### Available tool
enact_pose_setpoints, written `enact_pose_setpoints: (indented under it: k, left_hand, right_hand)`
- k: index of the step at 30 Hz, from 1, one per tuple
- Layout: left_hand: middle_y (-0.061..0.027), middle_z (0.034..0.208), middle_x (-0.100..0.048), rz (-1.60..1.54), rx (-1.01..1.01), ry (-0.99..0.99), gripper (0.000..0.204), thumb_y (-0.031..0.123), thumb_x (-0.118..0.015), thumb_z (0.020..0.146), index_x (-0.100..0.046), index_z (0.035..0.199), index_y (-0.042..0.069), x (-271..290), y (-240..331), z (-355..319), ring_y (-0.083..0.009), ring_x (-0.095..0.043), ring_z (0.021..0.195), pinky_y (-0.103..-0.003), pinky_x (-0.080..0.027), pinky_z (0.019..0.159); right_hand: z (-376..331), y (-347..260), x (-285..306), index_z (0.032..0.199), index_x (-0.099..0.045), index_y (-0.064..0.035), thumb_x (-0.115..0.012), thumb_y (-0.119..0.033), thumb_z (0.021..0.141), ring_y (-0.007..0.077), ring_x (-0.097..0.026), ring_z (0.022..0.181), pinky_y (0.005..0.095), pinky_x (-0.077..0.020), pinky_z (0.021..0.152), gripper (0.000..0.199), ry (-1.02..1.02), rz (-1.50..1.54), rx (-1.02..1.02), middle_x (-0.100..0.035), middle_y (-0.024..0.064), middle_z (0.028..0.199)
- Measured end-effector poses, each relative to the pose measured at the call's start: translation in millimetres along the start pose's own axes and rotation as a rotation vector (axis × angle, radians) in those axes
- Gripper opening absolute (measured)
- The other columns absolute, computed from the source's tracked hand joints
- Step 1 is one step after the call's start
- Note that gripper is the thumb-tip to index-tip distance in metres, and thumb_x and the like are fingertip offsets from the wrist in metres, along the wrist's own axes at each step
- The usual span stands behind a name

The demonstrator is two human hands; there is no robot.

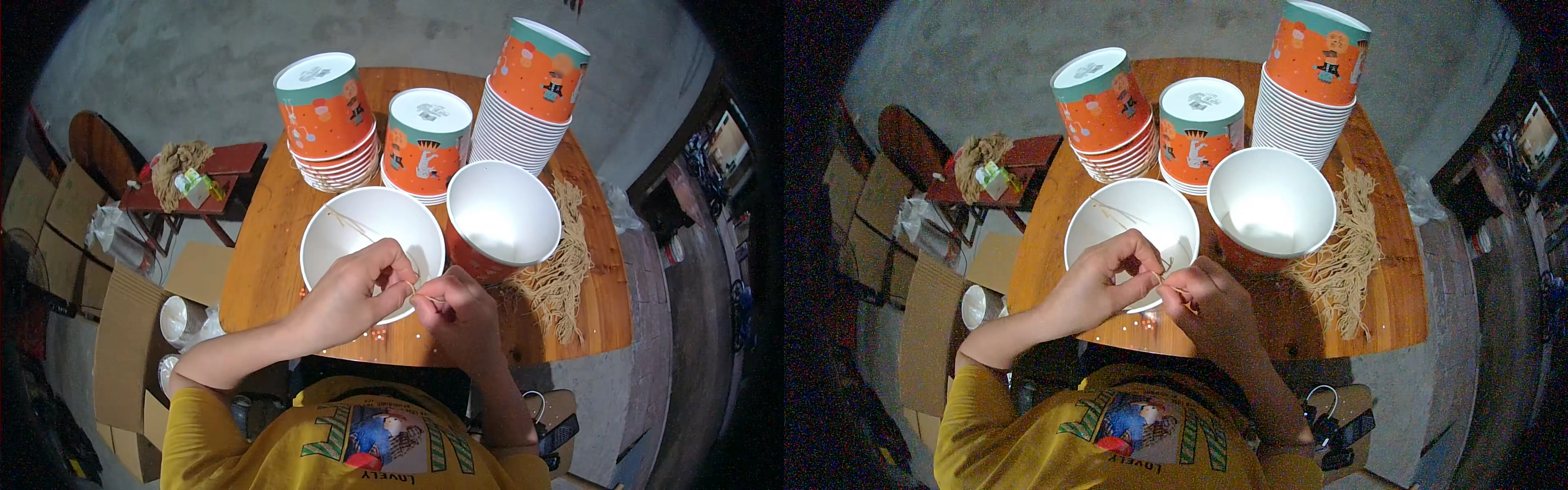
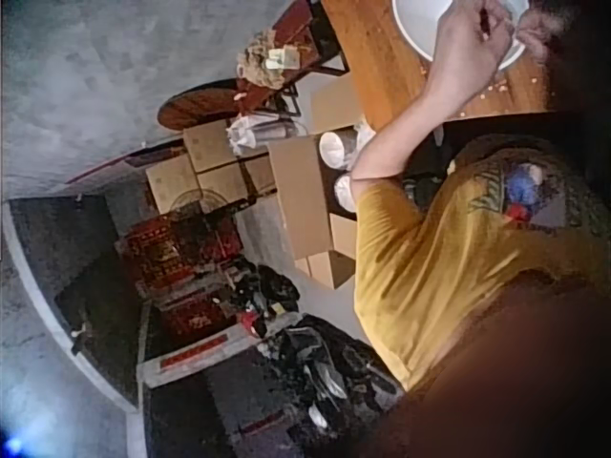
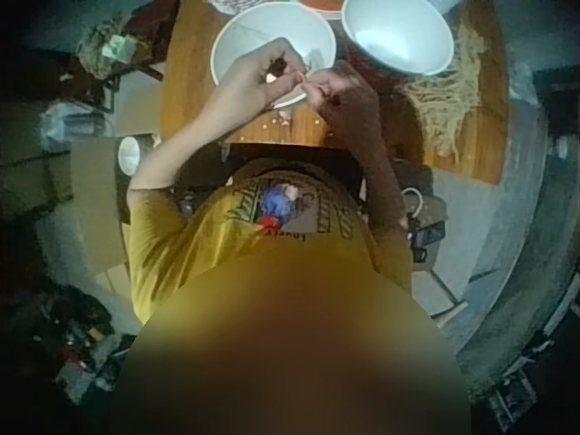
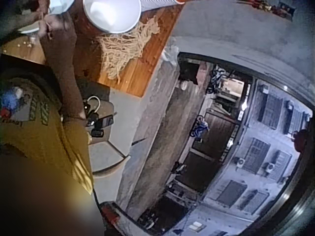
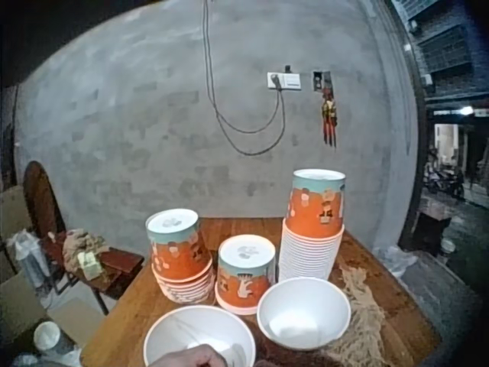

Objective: Assembling and preparing festive paper cups by placing items inside and managing strings.

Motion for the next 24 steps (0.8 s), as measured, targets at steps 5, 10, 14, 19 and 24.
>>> enact_pose_setpoints:
  k: [5,10,14,19,24]
  left_hand:
    - [0.0015,0.074,-0.049,-0.194,0.057,-0.043,0.009,0.004,-0.060,0.086,-0.051,0.088,0.003,-4.9,-9.8,0.0,-0.0061,-0.047,0.068,-0.024,-0.042,0.061]
    - [0.0053,0.075,-0.045,-0.422,0.219,-0.147,0.011,0.003,-0.059,0.088,-0.049,0.091,0.006,-13.9,-15.1,1.4,-0.0029,-0.043,0.069,-0.020,-0.039,0.063]
    - [0.0039,0.079,-0.049,-0.528,0.268,-0.149,0.014,0.003,-0.060,0.088,-0.048,0.092,0.007,-16.2,-19.9,5.3,-0.0028,-0.047,0.074,-0.018,-0.041,0.068]
    - [0.0022,0.088,-0.051,-0.617,0.318,-0.143,0.020,0.003,-0.064,0.085,-0.047,0.096,0.008,-18.4,-23.1,6.7,-0.0053,-0.049,0.083,-0.020,-0.042,0.075]
    - [0.0017,0.083,-0.050,-0.470,0.235,-0.118,0.016,0.005,-0.059,0.089,-0.045,0.096,0.006,-18.1,-22.4,9.1,-0.0051,-0.048,0.077,-0.021,-0.042,0.068]
  right_hand:
    - [-1.7,5.5,0.2,0.082,-0.057,-0.0027,-0.066,-0.004,0.077,0.0254,-0.058,0.063,0.0348,-0.0481,0.059,0.010,-0.021,0.033,-0.090,-0.054,0.0111,0.073]
    - [-6.6,24.2,-0.3,0.084,-0.057,-0.0013,-0.063,-0.005,0.080,0.0227,-0.059,0.063,0.0328,-0.0481,0.059,0.008,-0.001,0.118,-0.303,-0.056,0.0115,0.075]
    - [-13.0,34.0,-3.1,0.087,-0.058,-0.0023,-0.062,-0.008,0.083,0.0189,-0.060,0.063,0.0311,-0.0480,0.060,0.008,0.031,0.258,-0.463,-0.058,0.0107,0.076]
    - [-6.3,15.0,6.7,0.088,-0.059,-0.0042,-0.064,-0.007,0.079,0.0230,-0.060,0.066,0.0334,-0.0490,0.060,0.011,0.041,-0.035,-0.193,-0.057,0.0101,0.077]
    - [-3.0,0.8,10.8,0.088,-0.060,-0.0064,-0.065,-0.006,0.075,0.0285,-0.060,0.071,0.0364,-0.0493,0.061,0.014,0.096,-0.163,0.046,-0.056,0.0108,0.077]
Point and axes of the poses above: each hand's wrist, its own z-axis towards the middle knuckle, its own x-axis out of the back of the hand, y = z × x, the point moved 8 cm from there along z, towards the middle knuckle
